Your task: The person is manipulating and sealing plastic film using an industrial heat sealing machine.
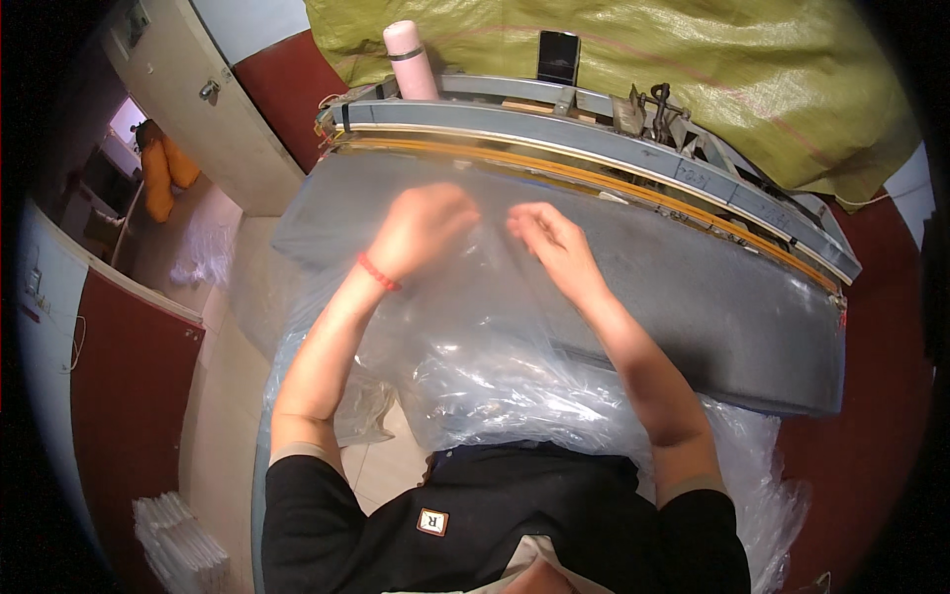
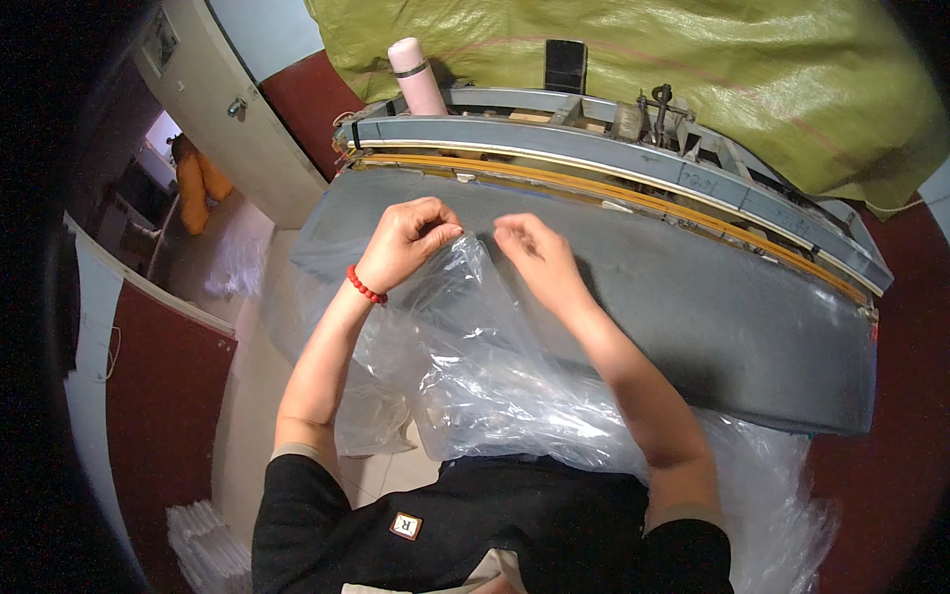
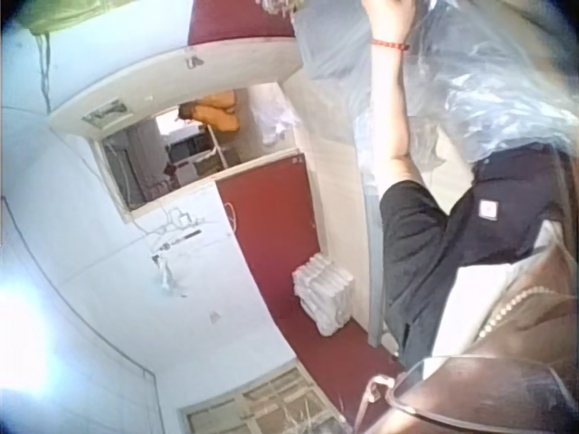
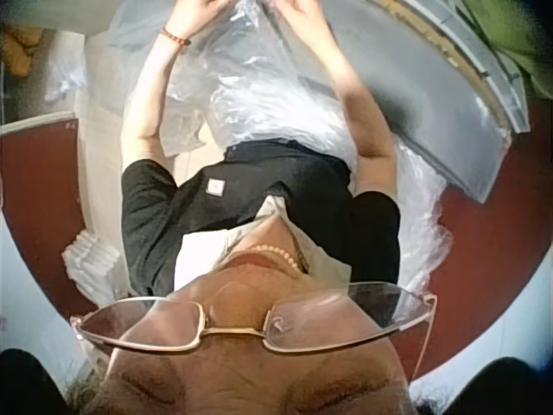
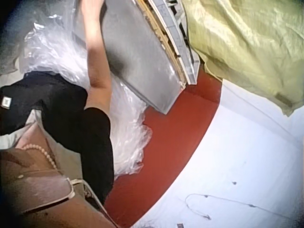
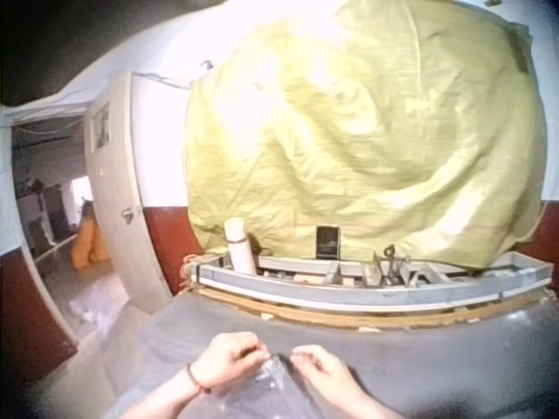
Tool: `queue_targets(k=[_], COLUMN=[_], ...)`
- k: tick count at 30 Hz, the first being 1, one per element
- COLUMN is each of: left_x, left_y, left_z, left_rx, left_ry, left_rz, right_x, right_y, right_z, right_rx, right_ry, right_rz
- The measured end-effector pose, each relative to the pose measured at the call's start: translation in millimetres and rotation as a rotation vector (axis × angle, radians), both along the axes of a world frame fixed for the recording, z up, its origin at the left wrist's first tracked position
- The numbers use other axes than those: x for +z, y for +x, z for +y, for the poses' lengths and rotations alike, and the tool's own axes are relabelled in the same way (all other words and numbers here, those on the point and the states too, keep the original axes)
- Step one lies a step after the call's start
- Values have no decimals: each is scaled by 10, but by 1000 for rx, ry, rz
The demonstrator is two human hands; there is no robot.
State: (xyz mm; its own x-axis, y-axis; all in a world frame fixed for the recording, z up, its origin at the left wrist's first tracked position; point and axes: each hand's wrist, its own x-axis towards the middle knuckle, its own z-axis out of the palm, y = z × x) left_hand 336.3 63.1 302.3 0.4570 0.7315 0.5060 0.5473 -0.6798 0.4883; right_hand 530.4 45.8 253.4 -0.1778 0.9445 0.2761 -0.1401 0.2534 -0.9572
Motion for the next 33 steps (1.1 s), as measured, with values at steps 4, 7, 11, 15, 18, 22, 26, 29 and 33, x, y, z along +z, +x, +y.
queue_targets(k=[4,7,11,15,18,22,26,29,33], left_x=[-1,-92,-160,-165,-62,-126,-124,-257,-591], left_y=[-7,-66,0,114,197,226,297,336,443], left_z=[58,169,250,229,135,205,287,466,746], left_rx=[45,71,53,66,-11,-7,117,195,249], left_ry=[11,37,-129,-344,-501,-547,-555,-552,-422], left_rz=[-78,-118,-366,-538,-488,-485,-656,-742,-764], right_x=[-226,-265,-298,-224,-183,-235,-237,-263,-259], right_y=[258,356,577,775,862,888,1014,1234,1477], right_z=[-325,-560,-566,-520,-499,-503,-706,-760,-644], right_rx=[41,149,-22,-147,-233,-354,-222,-55,-111], right_ry=[17,-154,-235,-236,-154,20,-159,-256,-327], right_rz=[-460,-560,-464,-389,-435,-454,-509,-511,-433])
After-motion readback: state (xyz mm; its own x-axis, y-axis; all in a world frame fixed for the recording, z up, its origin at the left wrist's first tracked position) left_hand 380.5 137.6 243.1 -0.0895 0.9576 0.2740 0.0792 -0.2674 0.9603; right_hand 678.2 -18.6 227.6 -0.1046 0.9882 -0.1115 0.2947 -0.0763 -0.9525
